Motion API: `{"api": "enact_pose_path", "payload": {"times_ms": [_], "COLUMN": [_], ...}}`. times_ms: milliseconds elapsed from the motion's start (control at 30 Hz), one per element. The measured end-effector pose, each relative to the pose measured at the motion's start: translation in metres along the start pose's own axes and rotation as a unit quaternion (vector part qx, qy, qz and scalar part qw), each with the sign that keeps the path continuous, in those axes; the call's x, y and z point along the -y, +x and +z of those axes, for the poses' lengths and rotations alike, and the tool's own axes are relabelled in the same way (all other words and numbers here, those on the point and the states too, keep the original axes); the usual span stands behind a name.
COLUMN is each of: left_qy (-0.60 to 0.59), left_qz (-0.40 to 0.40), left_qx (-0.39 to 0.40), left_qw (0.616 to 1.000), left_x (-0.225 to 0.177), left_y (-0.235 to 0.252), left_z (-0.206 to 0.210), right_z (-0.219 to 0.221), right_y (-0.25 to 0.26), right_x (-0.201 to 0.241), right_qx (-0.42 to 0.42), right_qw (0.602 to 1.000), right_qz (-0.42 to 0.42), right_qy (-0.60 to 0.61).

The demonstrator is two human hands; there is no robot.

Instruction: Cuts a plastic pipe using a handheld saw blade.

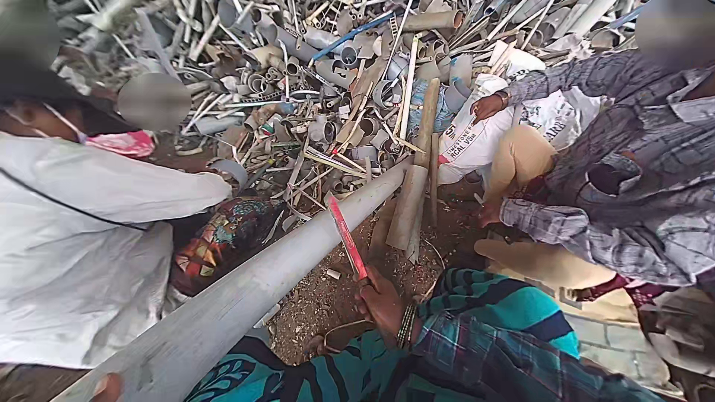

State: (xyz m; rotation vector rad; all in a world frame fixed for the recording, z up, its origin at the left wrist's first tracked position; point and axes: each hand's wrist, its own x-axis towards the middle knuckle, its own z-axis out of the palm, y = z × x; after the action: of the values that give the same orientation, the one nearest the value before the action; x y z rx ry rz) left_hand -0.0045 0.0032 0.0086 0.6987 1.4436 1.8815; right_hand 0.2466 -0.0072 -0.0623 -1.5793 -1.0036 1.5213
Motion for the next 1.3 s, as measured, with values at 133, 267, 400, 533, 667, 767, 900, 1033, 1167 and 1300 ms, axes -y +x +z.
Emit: {"api": "enact_pose_path", "payload": {"times_ms": [133, 267, 400, 533, 667, 767, 900, 1033, 1167, 1300], "left_qy": [-0.038, -0.055, -0.053, -0.054, -0.048, -0.034, -0.027, -0.018, -0.016, -0.027], "left_qz": [0.041, 0.073, 0.075, 0.065, 0.044, 0.012, -0.026, -0.031, -0.055, -0.059], "left_qx": [-0.021, -0.048, -0.067, -0.084, -0.103, -0.119, -0.124, -0.128, -0.134, -0.137], "left_qw": [0.998, 0.995, 0.994, 0.993, 0.993, 0.992, 0.992, 0.991, 0.989, 0.988], "left_x": [-0.016, -0.050, -0.048, -0.031, -0.023, -0.020, -0.014, -0.010, -0.008, -0.009], "left_y": [0.018, 0.016, 0.017, 0.028, 0.037, 0.041, 0.044, 0.049, 0.049, 0.046], "left_z": [0.025, 0.065, 0.066, 0.053, 0.048, 0.044, 0.036, 0.033, 0.031, 0.030], "right_z": [0.020, 0.026, -0.031, -0.042, 0.015, 0.015, -0.034, -0.011, 0.046, 0.021], "right_y": [-0.010, -0.003, 0.062, 0.086, 0.050, 0.055, 0.111, 0.085, 0.043, 0.073], "right_x": [0.016, 0.036, 0.042, 0.027, 0.019, 0.016, -0.004, 0.005, -0.006, -0.008], "right_qx": [0.043, -0.011, -0.095, -0.149, -0.025, 0.020, -0.149, -0.065, 0.120, -0.002], "right_qw": [0.960, 0.897, 0.952, 0.975, 0.970, 0.941, 0.981, 0.998, 0.966, 0.968], "right_qz": [-0.201, -0.306, -0.080, 0.040, -0.108, -0.151, 0.033, 0.000, -0.157, -0.112], "right_qy": [-0.193, -0.320, -0.281, -0.160, -0.215, -0.303, -0.123, -0.022, -0.170, -0.224]}}
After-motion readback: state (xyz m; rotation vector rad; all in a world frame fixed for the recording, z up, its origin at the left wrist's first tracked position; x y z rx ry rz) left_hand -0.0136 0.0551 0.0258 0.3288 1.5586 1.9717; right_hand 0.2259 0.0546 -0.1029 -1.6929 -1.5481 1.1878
